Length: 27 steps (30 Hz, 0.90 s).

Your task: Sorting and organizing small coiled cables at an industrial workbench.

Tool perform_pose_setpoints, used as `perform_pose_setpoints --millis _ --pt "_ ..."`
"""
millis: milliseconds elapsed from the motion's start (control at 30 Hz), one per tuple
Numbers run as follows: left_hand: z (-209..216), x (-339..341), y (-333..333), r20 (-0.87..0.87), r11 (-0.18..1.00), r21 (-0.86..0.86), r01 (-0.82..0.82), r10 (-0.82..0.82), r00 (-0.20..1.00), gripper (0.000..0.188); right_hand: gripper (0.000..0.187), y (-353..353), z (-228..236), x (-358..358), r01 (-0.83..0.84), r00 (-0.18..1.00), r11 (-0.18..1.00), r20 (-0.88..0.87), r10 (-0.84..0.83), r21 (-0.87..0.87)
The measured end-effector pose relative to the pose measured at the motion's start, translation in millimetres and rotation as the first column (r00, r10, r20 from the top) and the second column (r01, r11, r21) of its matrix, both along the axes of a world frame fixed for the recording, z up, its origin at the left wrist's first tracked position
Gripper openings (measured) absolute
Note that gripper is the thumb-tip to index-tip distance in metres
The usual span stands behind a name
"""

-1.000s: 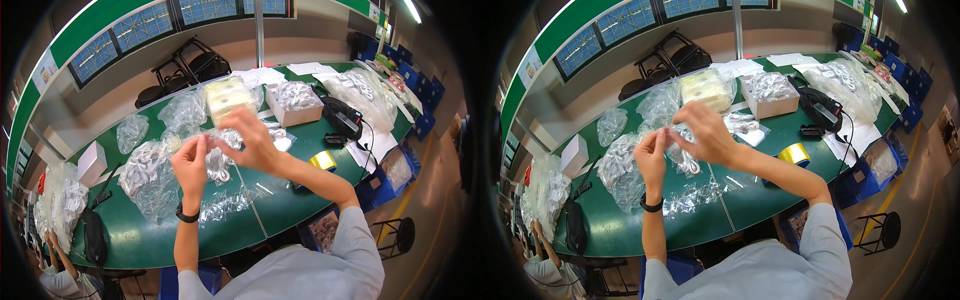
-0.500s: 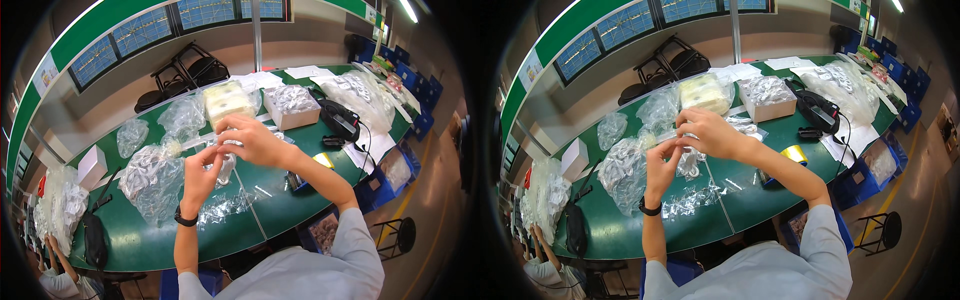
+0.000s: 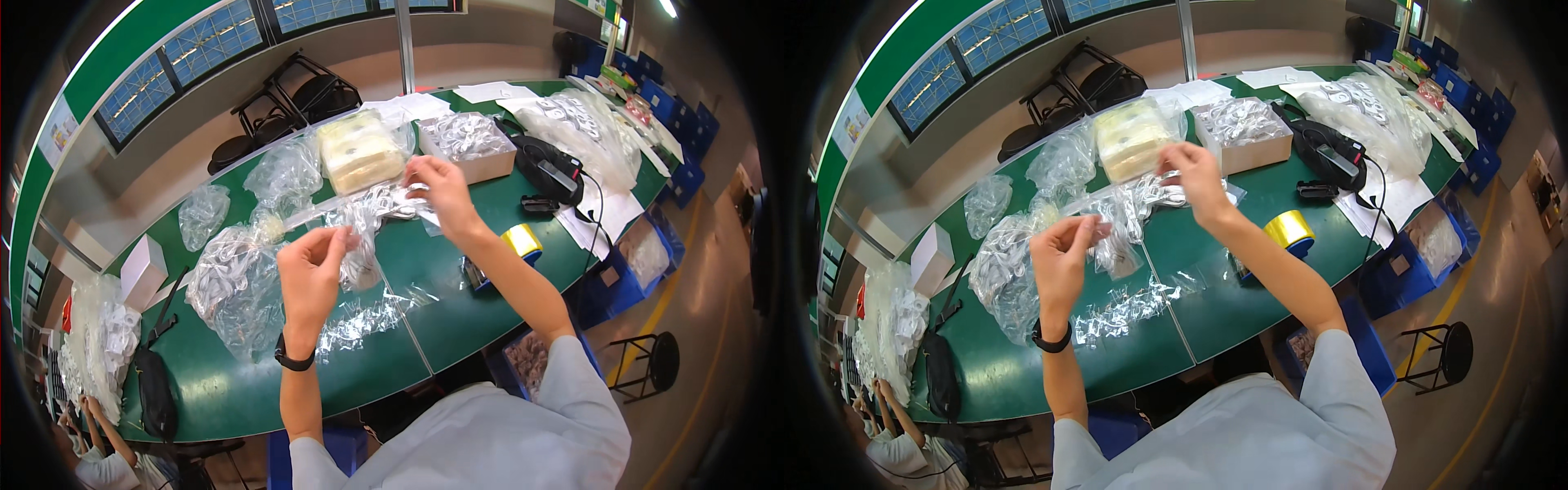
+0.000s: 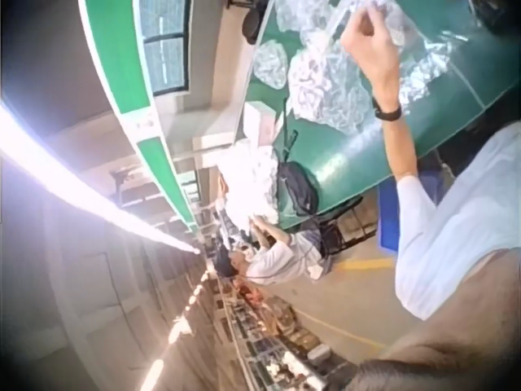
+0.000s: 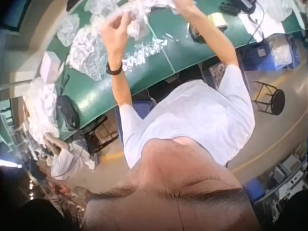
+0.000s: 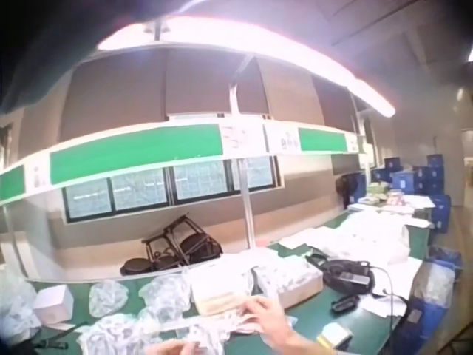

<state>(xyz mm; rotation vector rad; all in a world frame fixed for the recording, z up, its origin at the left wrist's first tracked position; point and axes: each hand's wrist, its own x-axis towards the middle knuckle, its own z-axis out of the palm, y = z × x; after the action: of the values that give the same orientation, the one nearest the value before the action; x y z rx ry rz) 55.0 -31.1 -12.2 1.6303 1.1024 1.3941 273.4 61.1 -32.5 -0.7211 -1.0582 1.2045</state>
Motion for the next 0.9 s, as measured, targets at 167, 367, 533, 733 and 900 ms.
perform_pose_setpoints --millis 167,367,533,733,900 --pt "8 -9 0 0.088 0.997 0.008 -0.083 0.082 0.993 0.019 0.014 -21 -35 5 0.224 0.747 0.817 0.445 -0.494 0.531" --pt "15 -19 -2 0.056 0.992 0.016 -0.125 0.124 0.991 0.02 0.019 -97 -117 -11 -0.5 0.124 0.732 0.875 -0.468 0.463" --pt "17 -21 -3 0.077 0.994 0.03 -0.104 0.101 0.992 0.02 0.029 -127 -126 -6 -0.51 -0.059 0.738 0.838 -0.543 0.442" --pt "17 -23 -3 0.091 0.995 0.027 -0.095 0.092 0.992 0.02 0.031 -94 -104 12 -0.383 0.376 0.916 0.885 0.274 -0.121" --pt "16 -24 -2 0.102 0.996 0.036 -0.081 0.077 0.992 0.02 0.026 -73 -88 19 -0.347 0.687 0.908 0.596 0.416 -0.233"
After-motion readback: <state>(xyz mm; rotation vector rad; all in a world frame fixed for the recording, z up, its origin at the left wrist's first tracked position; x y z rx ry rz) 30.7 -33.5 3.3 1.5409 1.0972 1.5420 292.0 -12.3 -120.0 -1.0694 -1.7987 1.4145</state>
